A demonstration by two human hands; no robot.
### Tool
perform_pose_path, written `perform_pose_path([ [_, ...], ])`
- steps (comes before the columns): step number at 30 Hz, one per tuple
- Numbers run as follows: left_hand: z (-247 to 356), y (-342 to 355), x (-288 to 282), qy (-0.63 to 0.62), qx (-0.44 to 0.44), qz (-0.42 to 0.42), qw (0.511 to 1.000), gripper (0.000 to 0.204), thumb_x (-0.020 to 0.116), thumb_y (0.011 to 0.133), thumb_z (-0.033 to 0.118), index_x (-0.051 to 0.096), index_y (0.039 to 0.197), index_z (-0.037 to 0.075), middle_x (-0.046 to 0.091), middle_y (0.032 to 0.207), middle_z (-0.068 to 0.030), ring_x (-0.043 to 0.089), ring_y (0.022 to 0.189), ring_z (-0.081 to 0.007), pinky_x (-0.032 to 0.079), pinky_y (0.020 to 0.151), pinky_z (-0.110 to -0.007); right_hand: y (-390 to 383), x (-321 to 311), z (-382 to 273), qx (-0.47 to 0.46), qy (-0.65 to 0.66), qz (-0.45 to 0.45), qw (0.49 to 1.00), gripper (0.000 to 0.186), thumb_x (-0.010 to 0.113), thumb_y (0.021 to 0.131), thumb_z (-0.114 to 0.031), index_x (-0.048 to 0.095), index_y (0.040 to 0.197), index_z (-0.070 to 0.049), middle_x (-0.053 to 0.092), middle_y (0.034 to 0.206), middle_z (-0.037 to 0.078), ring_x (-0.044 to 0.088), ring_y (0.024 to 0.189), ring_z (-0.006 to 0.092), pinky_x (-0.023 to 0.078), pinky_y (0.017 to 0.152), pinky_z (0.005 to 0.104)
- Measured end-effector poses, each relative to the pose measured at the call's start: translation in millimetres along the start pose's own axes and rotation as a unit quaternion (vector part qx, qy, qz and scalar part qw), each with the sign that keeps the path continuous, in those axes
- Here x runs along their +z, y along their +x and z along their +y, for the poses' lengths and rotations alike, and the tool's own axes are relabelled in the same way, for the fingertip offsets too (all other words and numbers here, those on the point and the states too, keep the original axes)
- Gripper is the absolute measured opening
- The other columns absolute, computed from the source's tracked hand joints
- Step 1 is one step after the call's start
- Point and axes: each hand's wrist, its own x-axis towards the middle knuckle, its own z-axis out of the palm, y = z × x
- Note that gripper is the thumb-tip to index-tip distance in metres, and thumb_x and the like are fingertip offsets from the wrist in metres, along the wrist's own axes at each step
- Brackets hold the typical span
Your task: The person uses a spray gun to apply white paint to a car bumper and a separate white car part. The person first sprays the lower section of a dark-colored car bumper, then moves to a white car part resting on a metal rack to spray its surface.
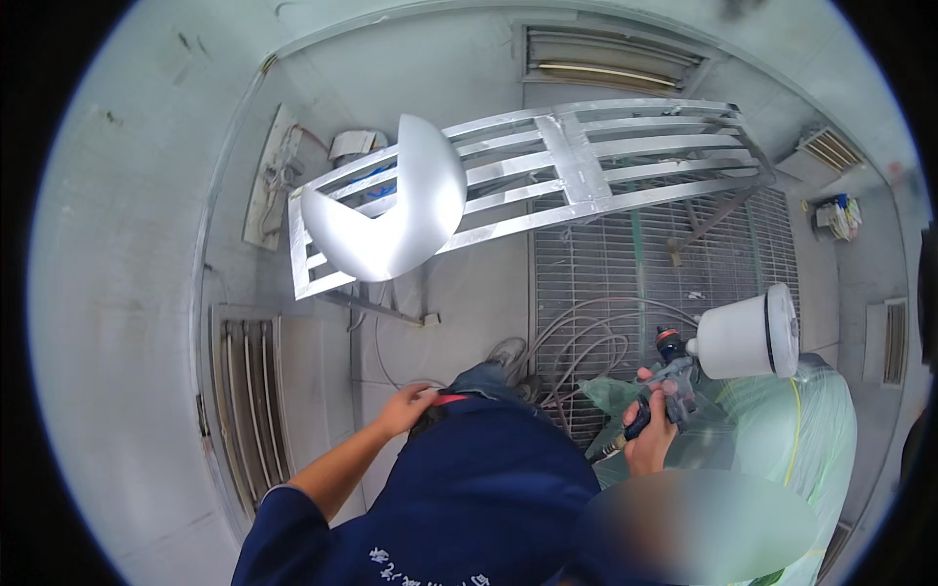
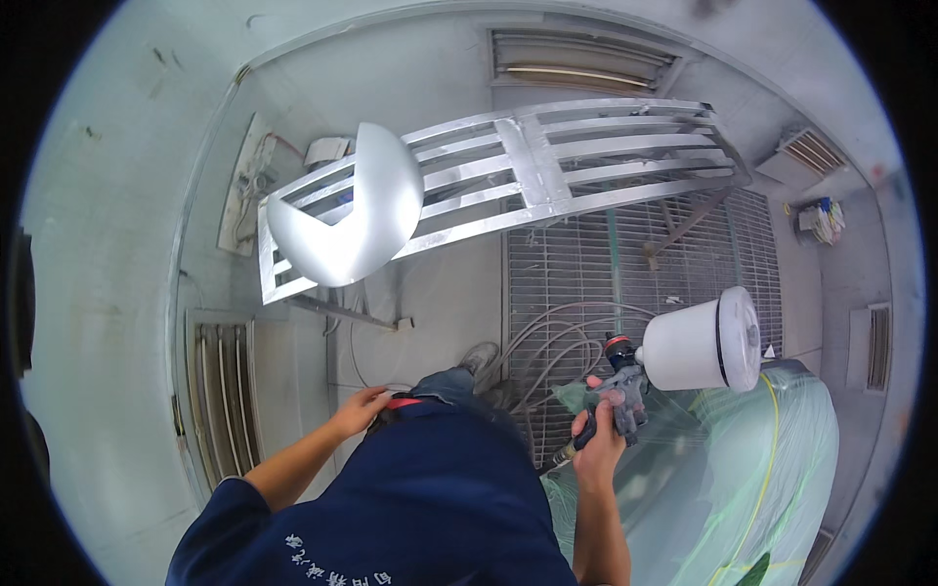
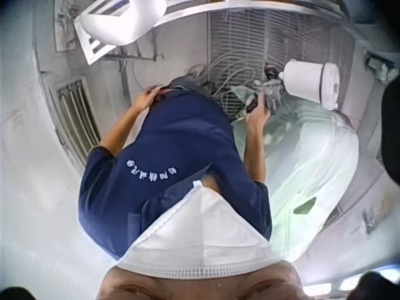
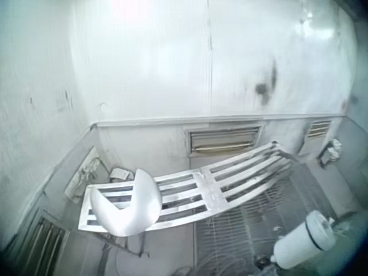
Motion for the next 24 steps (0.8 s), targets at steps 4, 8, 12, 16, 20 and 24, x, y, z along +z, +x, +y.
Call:
perform_pose_path([
  [4,-68.9,-102.0,-1.1,-0.098,-0.243,0.051,0.964,0.077,0.052,0.092,0.062,0.047,0.142,0.005,0.057,0.134,-0.0178,0.055,0.122,-0.0267,0.046,0.099,-0.041,-6.5,3.6,12.9,0.041,0.003,-0.026,0.999,0.019,0.048,0.102,-0.016,0.047,0.119,-0.008,0.061,0.119,0.015,0.050,0.055,0.0123,0.042,0.046,0.0234],
  [8,-90.7,-197.3,38.8,-0.273,-0.426,-0.035,0.862,0.073,0.052,0.092,0.062,0.051,0.138,0.006,0.059,0.132,-0.0145,0.056,0.119,-0.0252,0.047,0.095,-0.043,-13.0,6.7,28.0,0.052,-0.005,-0.027,0.998,0.022,0.051,0.102,-0.022,0.047,0.119,-0.008,0.062,0.116,0.014,0.050,0.054,0.0116,0.041,0.045,0.0233],
  [12,-121.2,-224.2,68.7,-0.372,-0.453,-0.110,0.803,0.070,0.053,0.091,0.061,0.055,0.134,0.006,0.061,0.128,-0.0130,0.058,0.115,-0.0253,0.048,0.093,-0.043,-22.4,15.6,32.1,0.054,-0.006,0.002,0.999,0.022,0.052,0.102,-0.023,0.049,0.118,-0.008,0.063,0.116,0.012,0.050,0.055,0.0114,0.041,0.046,0.0232],
  [16,-146.0,-212.5,56.9,-0.421,-0.443,-0.128,0.781,0.067,0.055,0.091,0.060,0.059,0.130,0.006,0.064,0.124,-0.0115,0.060,0.112,-0.0254,0.049,0.091,-0.043,-31.3,33.2,38.2,0.050,-0.014,0.033,0.998,0.022,0.051,0.102,-0.024,0.049,0.118,-0.008,0.063,0.115,0.010,0.050,0.055,0.0119,0.041,0.047,0.0244],
  [20,-180.2,-171.9,-9.6,-0.375,-0.416,-0.104,0.822,0.064,0.056,0.091,0.059,0.063,0.126,0.006,0.067,0.120,-0.0099,0.062,0.108,-0.0255,0.050,0.088,-0.043,-35.4,41.9,55.0,0.048,-0.014,0.073,0.996,0.018,0.051,0.102,-0.022,0.049,0.114,-0.008,0.063,0.114,0.009,0.049,0.056,0.0122,0.042,0.048,0.0264],
  [24,-208.5,-94.2,-113.3,-0.006,-0.207,0.017,0.978,0.063,0.062,0.088,0.050,0.063,0.121,-0.004,0.069,0.112,-0.0179,0.066,0.102,-0.0301,0.050,0.091,-0.037,-58.6,88.4,58.3,0.024,-0.007,0.117,0.993,0.015,0.051,0.102,-0.019,0.049,0.113,-0.010,0.063,0.114,0.008,0.049,0.056,0.0120,0.042,0.048,0.0261],
])
